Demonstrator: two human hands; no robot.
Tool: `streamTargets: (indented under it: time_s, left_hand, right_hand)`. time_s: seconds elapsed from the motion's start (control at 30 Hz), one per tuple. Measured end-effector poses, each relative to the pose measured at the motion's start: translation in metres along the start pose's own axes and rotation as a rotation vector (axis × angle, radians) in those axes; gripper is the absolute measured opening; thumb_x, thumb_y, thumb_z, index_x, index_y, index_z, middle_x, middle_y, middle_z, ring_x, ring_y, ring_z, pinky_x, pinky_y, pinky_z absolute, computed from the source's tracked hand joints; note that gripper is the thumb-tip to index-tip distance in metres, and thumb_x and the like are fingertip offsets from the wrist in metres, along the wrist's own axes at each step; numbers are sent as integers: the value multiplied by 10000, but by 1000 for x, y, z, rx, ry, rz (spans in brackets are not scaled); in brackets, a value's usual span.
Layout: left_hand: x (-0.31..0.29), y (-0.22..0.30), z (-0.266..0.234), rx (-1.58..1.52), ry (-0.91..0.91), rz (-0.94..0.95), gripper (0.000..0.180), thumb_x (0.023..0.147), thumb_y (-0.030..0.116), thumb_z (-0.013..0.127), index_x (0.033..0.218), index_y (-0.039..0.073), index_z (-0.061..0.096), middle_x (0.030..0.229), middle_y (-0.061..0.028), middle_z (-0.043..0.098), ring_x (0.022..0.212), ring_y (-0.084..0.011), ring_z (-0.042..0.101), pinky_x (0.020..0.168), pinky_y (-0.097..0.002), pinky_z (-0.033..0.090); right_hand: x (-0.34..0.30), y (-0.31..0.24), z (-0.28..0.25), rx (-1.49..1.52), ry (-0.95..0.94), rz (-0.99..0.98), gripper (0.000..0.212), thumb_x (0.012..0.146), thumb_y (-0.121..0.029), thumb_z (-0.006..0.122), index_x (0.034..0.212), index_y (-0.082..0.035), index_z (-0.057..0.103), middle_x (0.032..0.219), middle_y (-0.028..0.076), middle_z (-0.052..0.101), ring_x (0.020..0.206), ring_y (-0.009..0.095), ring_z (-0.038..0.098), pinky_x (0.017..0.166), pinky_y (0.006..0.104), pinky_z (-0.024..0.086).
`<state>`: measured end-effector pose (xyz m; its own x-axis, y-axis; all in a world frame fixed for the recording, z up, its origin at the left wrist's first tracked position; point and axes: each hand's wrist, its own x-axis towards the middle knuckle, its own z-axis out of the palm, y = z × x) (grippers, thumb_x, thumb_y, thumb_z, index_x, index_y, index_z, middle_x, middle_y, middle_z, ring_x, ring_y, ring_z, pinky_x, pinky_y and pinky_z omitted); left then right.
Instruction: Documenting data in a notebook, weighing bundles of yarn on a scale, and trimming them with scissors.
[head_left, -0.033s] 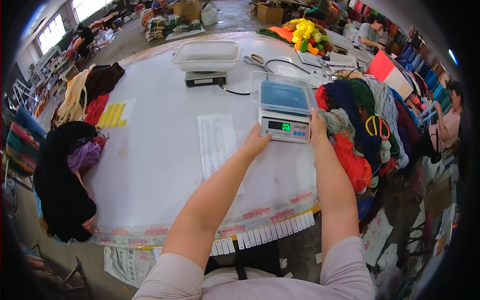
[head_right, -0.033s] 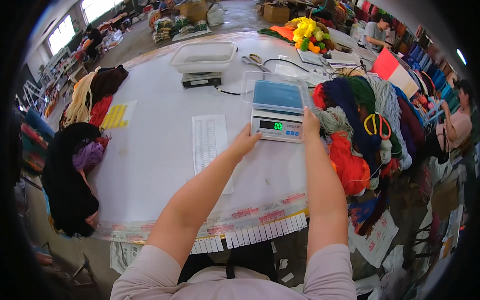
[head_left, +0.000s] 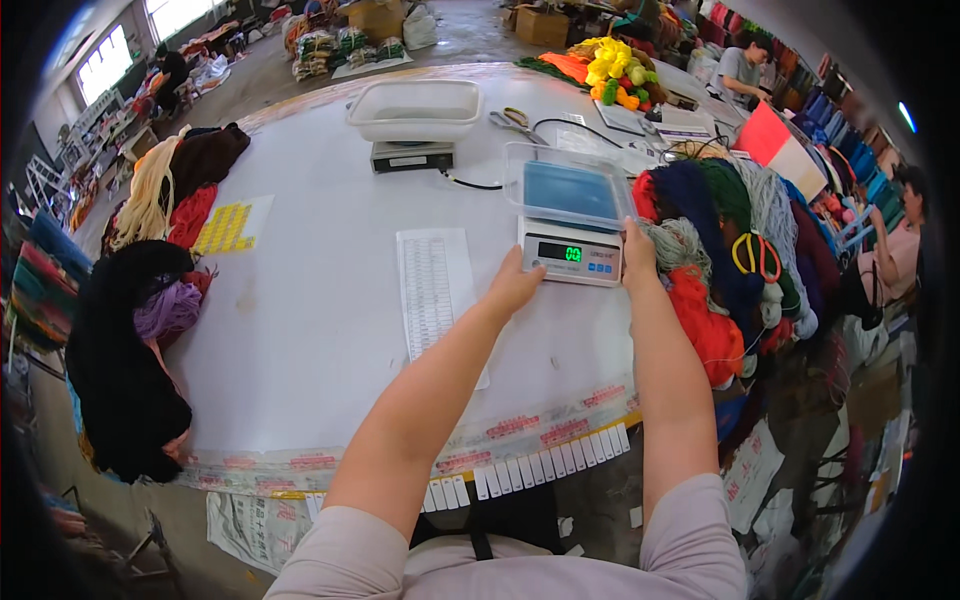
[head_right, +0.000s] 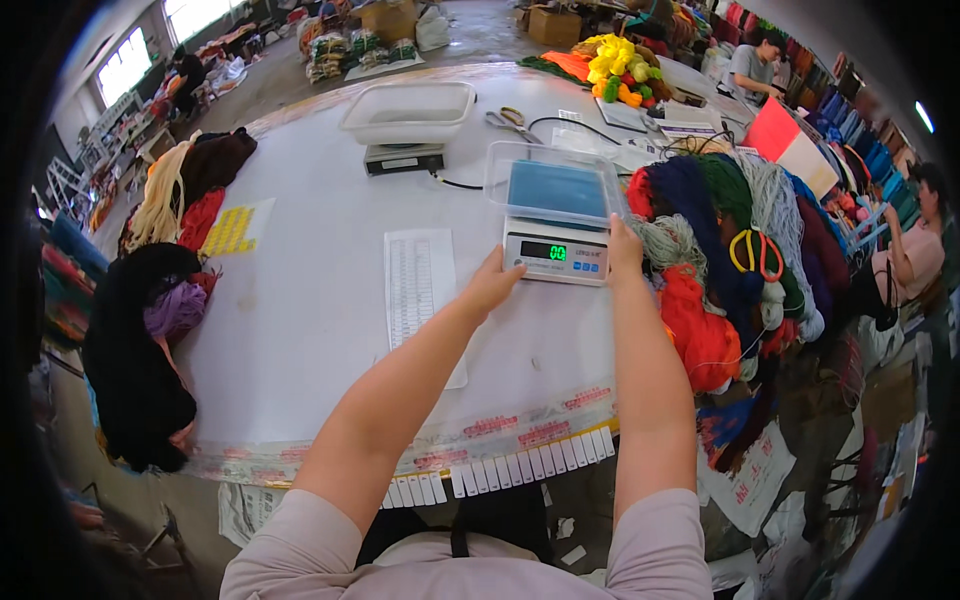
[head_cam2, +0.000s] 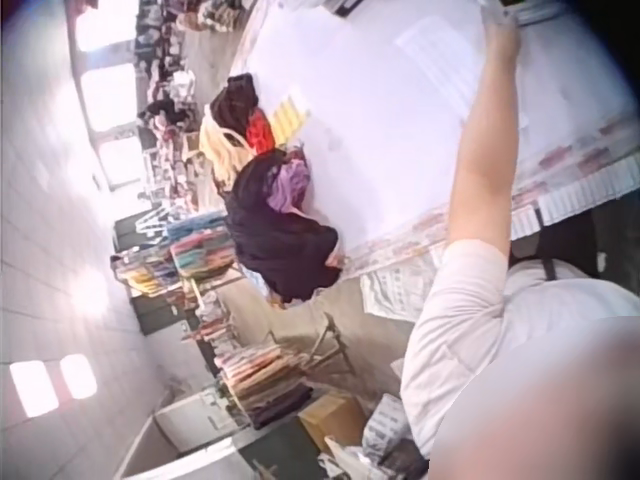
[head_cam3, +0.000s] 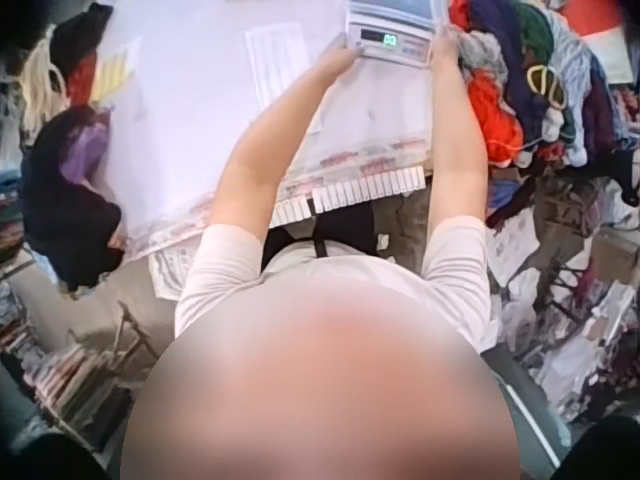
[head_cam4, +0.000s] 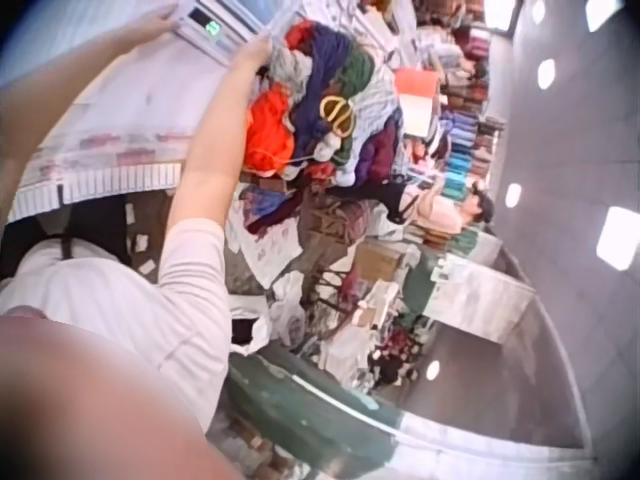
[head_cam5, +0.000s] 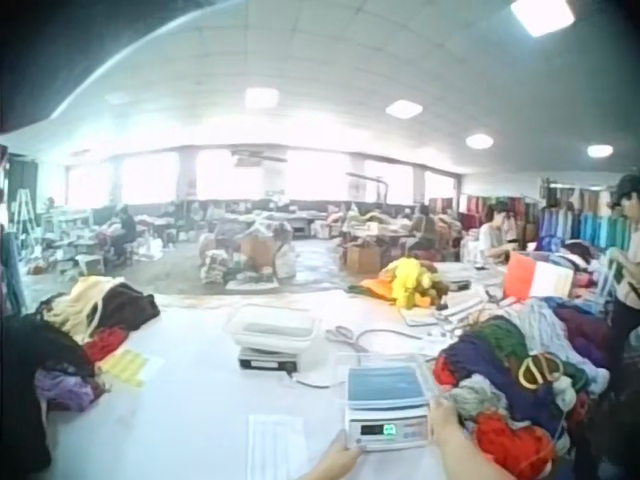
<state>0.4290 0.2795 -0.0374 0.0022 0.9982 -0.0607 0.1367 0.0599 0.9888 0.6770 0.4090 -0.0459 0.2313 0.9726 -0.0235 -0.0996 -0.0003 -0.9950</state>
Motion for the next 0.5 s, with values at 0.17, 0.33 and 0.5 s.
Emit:
streamTargets:
  time_s: [0.17,0.33,0.5]
  left_hand:
    - [7,5,15,136,121,-14,642,889,290,585,1369,-66,350,1400,-268,409,1332,-377,376,1094,-398,306]
    - [37,-4,17,121,345,-43,789,934,348,538,1472,-68,138,1520,-254,230,1420,-366,217,1153,-378,195]
    - [47,27,23,-85,530,251,694,981,328,435,1482,-48,136,1512,-250,260,1419,-361,227,1154,-380,188]
  right_hand:
    - [-4,7,-8,-24,88,-58,492,929,-414,552,994,62,658,903,126,669,824,185,589,761,334,459]
    - [-22,-7,25,-182,204,-107,487,939,-388,546,1047,75,655,963,134,685,862,217,612,799,339,461]
    - [-20,-11,8,49,279,-211,382,933,-285,569,1067,60,660,1003,102,680,893,190,606,832,302,455]
